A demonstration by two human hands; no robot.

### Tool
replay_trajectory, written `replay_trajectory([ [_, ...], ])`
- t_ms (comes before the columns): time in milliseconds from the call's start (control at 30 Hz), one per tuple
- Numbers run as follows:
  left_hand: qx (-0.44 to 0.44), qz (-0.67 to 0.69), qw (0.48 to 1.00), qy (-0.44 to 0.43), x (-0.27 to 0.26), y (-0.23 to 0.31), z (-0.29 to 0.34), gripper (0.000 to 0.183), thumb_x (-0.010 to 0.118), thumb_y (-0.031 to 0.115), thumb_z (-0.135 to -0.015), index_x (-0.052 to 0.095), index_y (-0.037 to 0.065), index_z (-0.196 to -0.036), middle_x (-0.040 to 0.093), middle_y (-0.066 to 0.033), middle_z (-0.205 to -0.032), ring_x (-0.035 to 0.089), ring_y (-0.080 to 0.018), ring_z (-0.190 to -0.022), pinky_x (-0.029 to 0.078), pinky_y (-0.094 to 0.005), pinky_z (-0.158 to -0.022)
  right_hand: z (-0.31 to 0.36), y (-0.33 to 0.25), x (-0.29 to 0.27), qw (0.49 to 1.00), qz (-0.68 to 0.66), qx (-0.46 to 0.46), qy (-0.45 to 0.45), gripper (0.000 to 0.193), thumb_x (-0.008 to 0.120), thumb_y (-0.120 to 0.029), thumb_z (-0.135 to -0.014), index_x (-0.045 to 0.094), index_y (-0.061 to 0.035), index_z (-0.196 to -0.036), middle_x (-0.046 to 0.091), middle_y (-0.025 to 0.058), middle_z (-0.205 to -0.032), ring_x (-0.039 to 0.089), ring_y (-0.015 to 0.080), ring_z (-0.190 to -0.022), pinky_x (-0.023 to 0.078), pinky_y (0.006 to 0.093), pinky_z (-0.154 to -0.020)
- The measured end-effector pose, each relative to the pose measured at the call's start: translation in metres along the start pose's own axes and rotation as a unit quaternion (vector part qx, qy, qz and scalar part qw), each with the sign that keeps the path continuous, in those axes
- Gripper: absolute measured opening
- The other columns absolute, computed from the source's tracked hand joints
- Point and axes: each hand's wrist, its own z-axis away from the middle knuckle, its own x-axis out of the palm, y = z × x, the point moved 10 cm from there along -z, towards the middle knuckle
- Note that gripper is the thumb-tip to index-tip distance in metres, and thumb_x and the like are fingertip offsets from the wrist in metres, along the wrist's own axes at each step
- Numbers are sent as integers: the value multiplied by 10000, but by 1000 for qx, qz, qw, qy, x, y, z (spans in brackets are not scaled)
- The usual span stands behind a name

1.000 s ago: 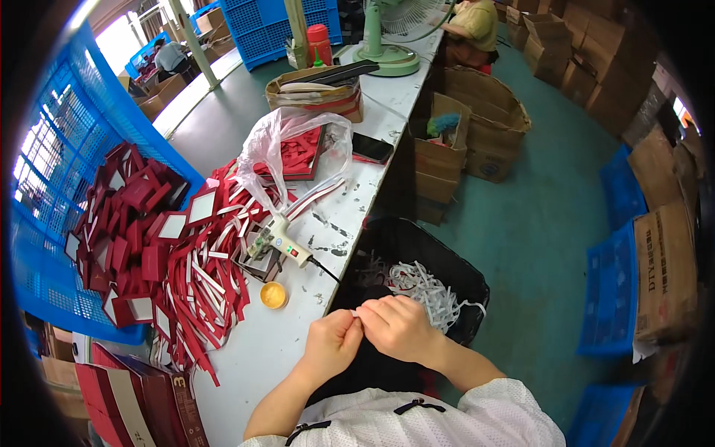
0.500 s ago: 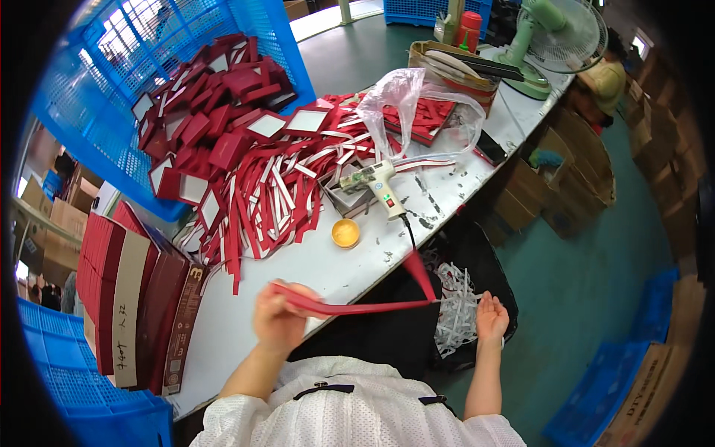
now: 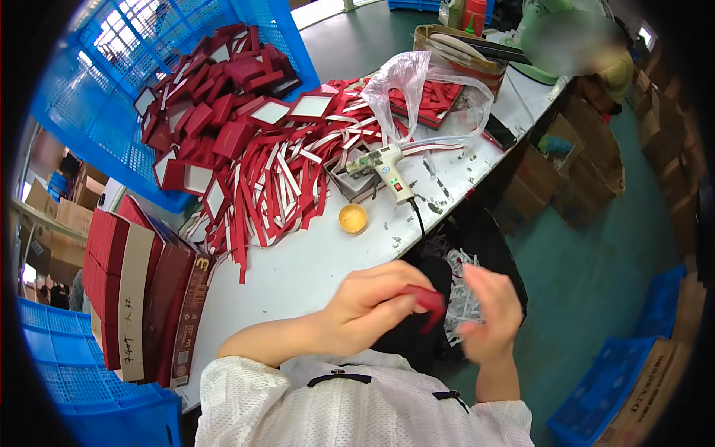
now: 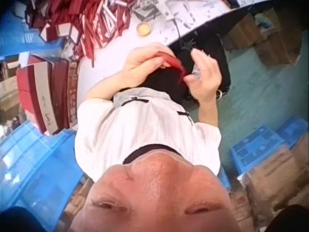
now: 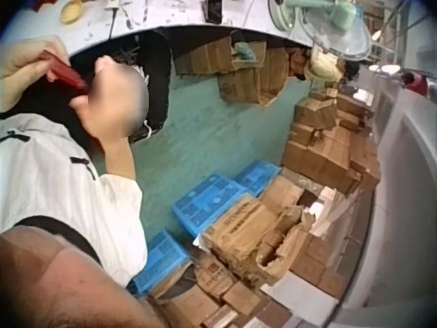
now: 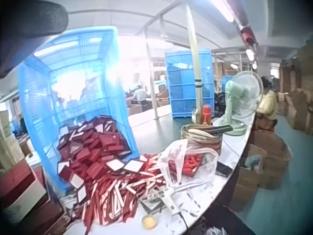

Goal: The person assembles small red boxes by inserting a red paper strip into a slot on the side of each box. They pick up a box from a stack, insert the strip, and place the finished box into a blue crate. The process is repeated continuously throughout the video.

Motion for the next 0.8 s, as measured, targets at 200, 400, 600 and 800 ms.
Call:
replay_trajectory([
  [200,97,-92,990,-39,-11,-9,-39,105,485,8,-753,545,-12,-836,533,-101,-856,523,-185,-758,407,-281,-689,20,32,-7,960,-222,145,95,111,520,-29,-706,547,40,-788,583,153,-736,558,234,-613,438,301,-539],
  [400,82,-520,815,244,-245,-94,-104,218,531,44,-699,527,17,-915,518,-155,-824,516,-286,-760,416,-329,-669,58,81,-8,827,-464,259,183,241,445,-202,-840,489,2,-720,518,120,-586,462,163,-517,374,236,-437],
  [600,-173,-695,688,115,-337,-177,-92,193,504,137,-751,516,92,-939,509,-134,-920,505,-328,-820,413,-388,-703,108,111,14,787,-404,408,226,215,425,-138,-838,525,38,-765,556,122,-620,525,154,-543,424,243,-510],
  [800,-111,-611,766,168,-302,-132,-48,122,523,129,-747,540,45,-834,536,-127,-855,508,-310,-818,408,-358,-704,114,111,48,750,-444,470,139,190,419,-89,-830,552,42,-797,586,123,-671,536,129,-548,438,232,-535],
])
